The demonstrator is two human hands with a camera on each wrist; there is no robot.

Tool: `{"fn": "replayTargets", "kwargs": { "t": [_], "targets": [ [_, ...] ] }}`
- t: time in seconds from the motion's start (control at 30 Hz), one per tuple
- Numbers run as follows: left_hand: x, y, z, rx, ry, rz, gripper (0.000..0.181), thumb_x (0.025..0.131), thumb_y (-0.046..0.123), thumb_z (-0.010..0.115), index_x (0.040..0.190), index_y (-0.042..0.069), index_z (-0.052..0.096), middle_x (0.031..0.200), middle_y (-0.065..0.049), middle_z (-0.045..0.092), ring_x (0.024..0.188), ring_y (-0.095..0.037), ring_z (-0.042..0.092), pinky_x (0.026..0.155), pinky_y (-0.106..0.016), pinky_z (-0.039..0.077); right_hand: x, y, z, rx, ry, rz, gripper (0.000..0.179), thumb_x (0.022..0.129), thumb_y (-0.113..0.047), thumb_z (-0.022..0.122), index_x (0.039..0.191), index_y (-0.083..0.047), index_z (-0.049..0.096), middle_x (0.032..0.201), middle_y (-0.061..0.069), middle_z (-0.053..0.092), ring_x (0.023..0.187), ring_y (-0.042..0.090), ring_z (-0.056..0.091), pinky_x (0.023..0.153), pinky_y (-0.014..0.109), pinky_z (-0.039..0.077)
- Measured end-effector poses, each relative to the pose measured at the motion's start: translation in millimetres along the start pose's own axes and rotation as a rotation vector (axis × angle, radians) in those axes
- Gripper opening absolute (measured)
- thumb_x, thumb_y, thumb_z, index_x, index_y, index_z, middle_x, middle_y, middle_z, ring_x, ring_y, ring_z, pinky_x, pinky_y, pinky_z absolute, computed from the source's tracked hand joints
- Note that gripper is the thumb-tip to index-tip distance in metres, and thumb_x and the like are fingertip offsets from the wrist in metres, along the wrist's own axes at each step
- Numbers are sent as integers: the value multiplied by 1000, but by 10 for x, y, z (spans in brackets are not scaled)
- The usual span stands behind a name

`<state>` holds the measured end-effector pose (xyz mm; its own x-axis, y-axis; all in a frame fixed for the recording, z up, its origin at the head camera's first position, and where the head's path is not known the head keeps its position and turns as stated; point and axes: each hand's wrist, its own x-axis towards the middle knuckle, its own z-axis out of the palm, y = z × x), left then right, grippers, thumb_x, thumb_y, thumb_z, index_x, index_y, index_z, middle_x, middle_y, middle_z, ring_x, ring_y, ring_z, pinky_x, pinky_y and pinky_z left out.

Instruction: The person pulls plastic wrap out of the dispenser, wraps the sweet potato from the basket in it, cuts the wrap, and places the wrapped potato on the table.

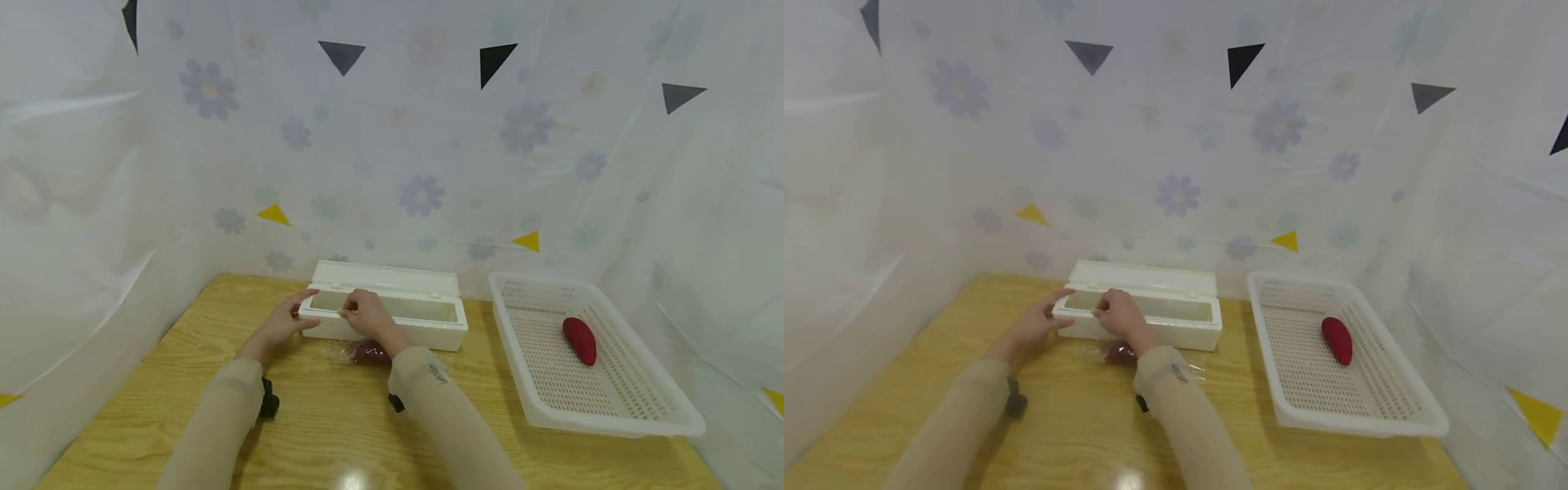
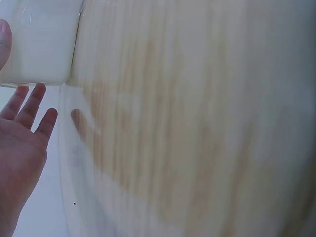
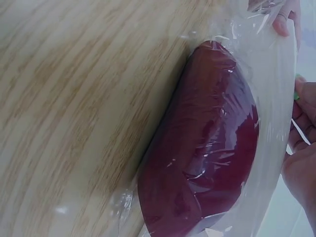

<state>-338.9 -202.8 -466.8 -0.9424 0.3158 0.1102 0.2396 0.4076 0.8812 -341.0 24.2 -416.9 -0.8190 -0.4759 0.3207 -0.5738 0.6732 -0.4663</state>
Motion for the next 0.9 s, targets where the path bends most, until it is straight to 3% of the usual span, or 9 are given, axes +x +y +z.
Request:
{"fn": "replayTargets", "kwargs": {
  "t": [0.37,0.6,0.9],
  "targets": [
    [13,-43,-12,-27,-20,6,74,87,31,67,149,21,28,156,-13,18,118,-37,49,82,-42,50,-111,164,-107,18,-21,-2,9,87,-14,68,83,-6,68,86,5,64,83,20,61,78,29,51],
    [-7,-23,8,29,-13,0,75,87,35,68,149,24,28,157,-9,16,131,-39,37,95,-50,44,-208,293,-165,38,-22,9,9,87,-14,67,82,-7,66,85,3,63,80,17,60,76,28,51],
    [39,-91,-12,14,-3,-10,75,85,39,68,148,29,29,157,-8,16,130,-38,39,95,-50,44,-317,379,-285,63,-31,49,8,89,-15,65,83,-9,65,86,2,62,81,15,58,77,30,50]
  ]
}}
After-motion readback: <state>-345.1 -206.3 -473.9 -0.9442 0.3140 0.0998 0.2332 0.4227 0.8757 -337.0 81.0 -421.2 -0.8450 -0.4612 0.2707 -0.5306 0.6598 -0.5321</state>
